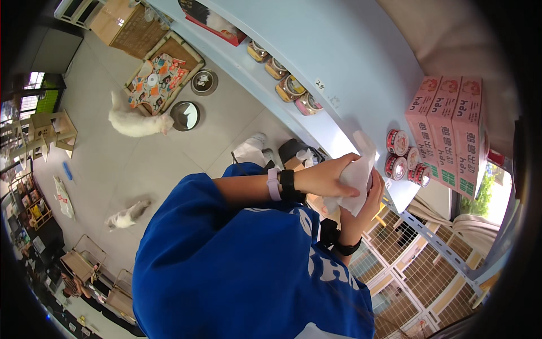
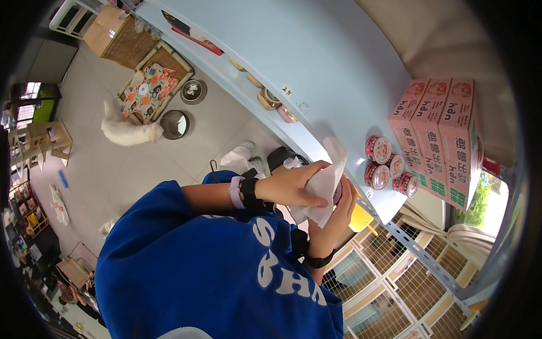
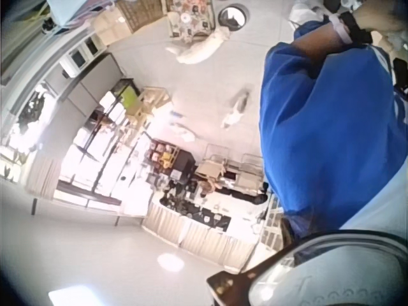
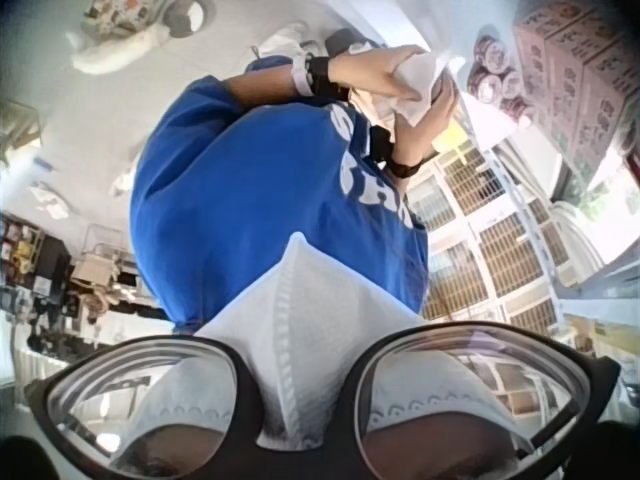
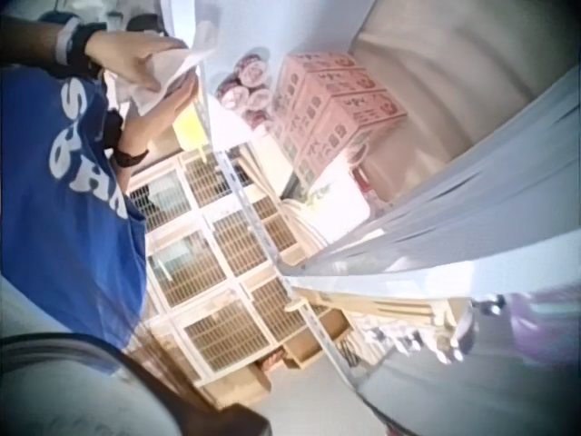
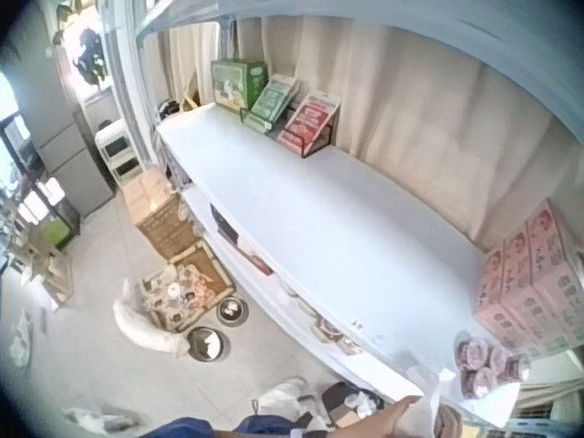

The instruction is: The person wipes several boxes and small cans with a cloth before placing them on a metal shelf.

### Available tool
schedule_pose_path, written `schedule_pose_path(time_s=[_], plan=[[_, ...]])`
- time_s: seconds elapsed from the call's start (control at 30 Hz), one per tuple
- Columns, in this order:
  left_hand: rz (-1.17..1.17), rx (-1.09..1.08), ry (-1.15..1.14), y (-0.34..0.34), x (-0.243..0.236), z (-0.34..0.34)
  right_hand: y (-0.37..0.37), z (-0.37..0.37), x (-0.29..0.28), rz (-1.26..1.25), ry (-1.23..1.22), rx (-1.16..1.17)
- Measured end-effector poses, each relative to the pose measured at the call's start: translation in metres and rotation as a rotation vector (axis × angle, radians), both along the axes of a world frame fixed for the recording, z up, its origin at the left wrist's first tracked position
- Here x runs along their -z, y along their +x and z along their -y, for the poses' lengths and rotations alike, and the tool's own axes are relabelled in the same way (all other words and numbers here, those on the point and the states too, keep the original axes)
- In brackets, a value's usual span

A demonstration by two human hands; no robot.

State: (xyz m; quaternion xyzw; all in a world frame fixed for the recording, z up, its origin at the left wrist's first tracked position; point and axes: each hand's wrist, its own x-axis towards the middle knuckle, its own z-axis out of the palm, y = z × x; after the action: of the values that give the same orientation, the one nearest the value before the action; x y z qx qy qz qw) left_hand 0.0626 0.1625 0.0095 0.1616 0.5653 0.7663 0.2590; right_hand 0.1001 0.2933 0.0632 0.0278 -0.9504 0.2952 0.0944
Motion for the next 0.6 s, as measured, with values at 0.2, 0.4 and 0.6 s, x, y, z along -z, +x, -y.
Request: schedule_pose_path(time_s=[0.2, 0.4, 0.6], plan=[[0.121, -0.116, -0.215, -0.003, -0.015, -0.020, 0.002, -0.009, -0.009, -0.134, -0.019, -0.105], [0.086, -0.071, 0.050, 0.002, -0.023, -0.036, 0.009, -0.031, -0.013, -0.185, -0.342, -0.129], [0.167, -0.008, 0.349, 0.013, -0.057, -0.035, -0.004, -0.045, -0.018, -0.330, -0.124, -0.203]])
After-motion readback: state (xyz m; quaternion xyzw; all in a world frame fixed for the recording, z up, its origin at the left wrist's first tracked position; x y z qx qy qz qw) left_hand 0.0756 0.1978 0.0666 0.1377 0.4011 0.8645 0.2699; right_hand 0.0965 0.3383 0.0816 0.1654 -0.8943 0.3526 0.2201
